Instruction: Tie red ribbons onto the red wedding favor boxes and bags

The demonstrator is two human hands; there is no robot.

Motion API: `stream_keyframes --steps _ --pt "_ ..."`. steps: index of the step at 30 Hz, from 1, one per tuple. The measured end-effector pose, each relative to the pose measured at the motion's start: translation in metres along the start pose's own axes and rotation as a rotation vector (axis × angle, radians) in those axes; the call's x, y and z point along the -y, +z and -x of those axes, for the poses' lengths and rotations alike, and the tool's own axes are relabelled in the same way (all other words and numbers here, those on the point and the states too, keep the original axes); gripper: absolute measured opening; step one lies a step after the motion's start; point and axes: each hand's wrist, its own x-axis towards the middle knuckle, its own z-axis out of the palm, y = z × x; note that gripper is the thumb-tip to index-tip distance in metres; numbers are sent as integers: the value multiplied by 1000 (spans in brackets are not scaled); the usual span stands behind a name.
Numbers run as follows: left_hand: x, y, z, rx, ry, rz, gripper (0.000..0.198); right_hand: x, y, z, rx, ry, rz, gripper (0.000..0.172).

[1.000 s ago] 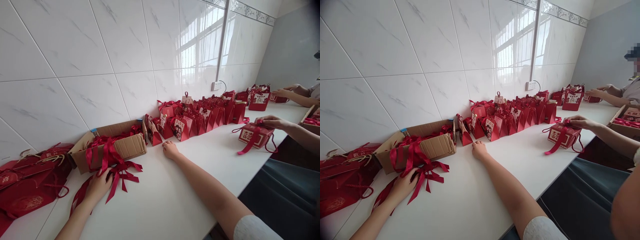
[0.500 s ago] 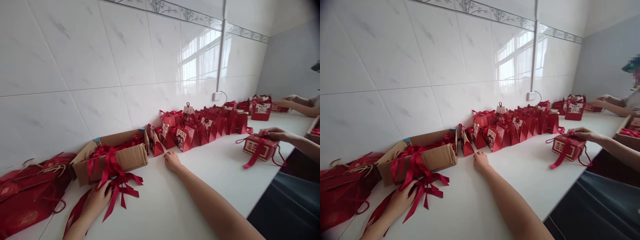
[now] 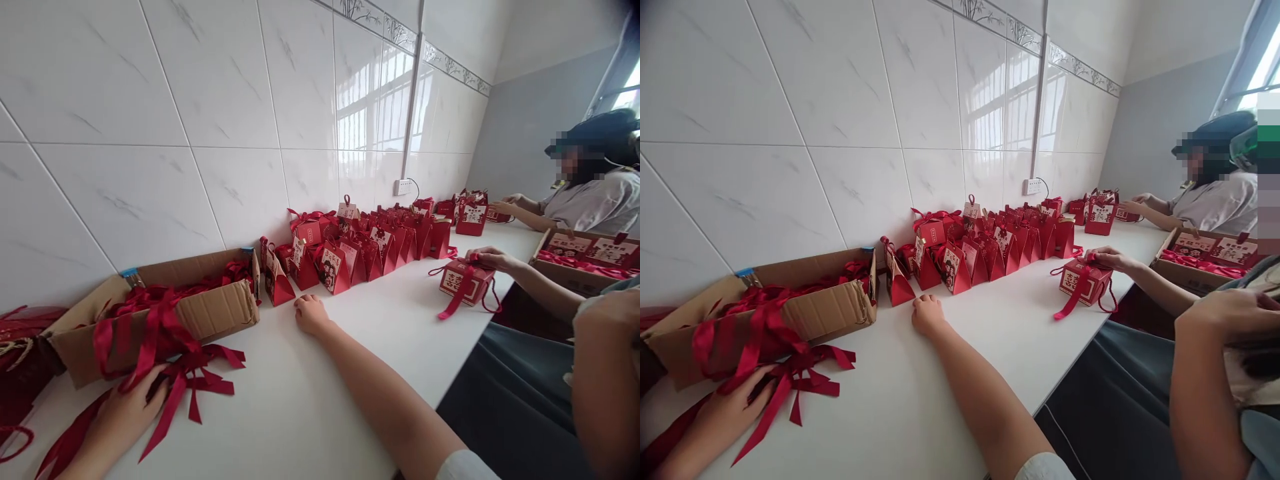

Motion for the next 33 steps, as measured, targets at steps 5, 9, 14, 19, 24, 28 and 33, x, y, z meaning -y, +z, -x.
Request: stream_keyframes --steps 5,9,14,19,24,28,33 --pt "-13 -15 7 28 24 -11 30 1 -4 2 0 -12 31 30" --pt "-27 -28 11 66 0 -7 29 2 -4 4 4 -18 43 29" --pt "-38 -36 23 62 -28 -2 26 2 -2 9 14 -35 49 29" --pt "-49 -43 38 49 -80 -6 31 -3 8 12 18 -86 60 26" --pt "-62 -57 50 55 -133 12 32 -12 22 15 11 -131 74 27" --pt "-61 -82 47 174 -122 94 32 -18 28 11 20 -151 72 31" --pt "-49 -133 43 370 -89 220 28 -6 17 14 12 -133 68 25"
